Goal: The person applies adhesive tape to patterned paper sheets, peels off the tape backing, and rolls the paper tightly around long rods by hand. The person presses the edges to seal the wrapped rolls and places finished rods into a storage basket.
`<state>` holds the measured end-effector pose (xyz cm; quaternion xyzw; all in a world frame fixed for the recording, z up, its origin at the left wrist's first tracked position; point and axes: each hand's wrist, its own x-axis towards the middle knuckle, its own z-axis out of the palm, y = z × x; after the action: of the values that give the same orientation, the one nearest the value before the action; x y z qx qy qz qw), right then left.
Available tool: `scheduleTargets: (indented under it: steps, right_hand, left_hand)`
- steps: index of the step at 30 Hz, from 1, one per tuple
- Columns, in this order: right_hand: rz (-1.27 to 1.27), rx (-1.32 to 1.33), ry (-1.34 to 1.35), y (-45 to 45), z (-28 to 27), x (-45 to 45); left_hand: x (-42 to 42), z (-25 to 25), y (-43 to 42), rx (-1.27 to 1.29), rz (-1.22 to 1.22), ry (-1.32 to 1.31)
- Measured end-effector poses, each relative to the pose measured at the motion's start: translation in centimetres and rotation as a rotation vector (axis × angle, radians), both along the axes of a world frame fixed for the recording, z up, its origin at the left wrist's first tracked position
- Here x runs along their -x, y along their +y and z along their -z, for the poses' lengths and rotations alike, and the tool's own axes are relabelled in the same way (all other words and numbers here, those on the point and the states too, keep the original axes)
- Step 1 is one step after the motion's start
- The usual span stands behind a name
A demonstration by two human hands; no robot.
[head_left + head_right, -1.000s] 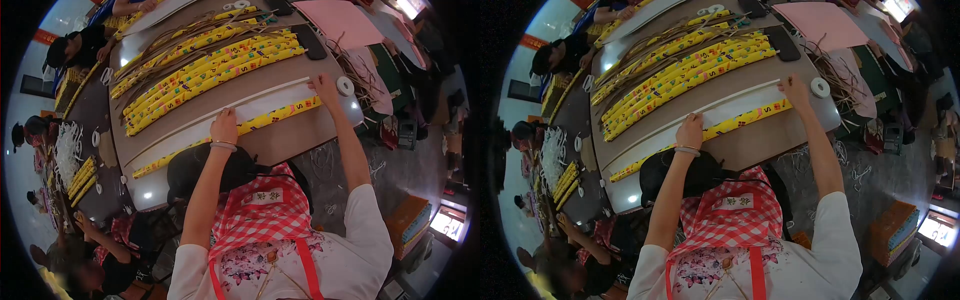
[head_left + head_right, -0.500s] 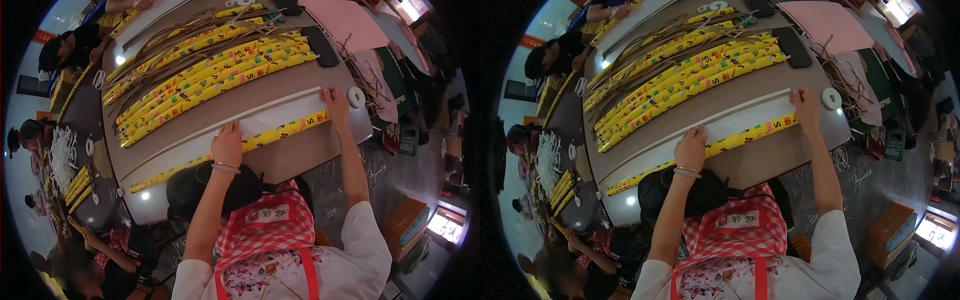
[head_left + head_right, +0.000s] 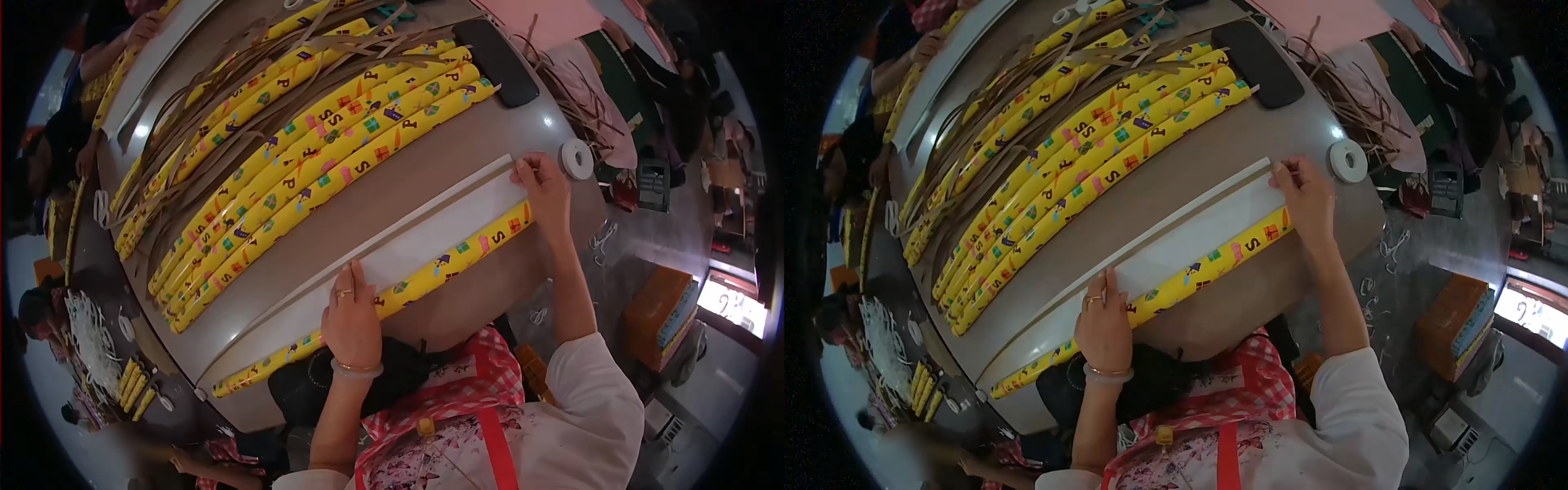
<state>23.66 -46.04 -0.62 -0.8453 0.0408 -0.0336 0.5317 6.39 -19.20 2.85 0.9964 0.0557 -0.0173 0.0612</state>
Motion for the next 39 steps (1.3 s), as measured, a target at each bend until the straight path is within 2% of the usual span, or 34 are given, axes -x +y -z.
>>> scheduleTargets:
  steps: [2,11,39]
  right_hand:
    - [0.029,0.097,0.052,0.1,-0.4,-0.2]
    - [0.088,0.189,0.118,0.8,-1.4,-0.4]
    - [0.108,0.27,0.147,1.7,-2.0,-0.9]
  left_hand:
    - [0.0,0.3,0.1,-0.003,0.018,-0.013]
    - [-0.4,-0.1,0.0,-0.023,0.005,0.024]
    - [-0.4,-0.1,0.1,0.005,-0.003,0.046]
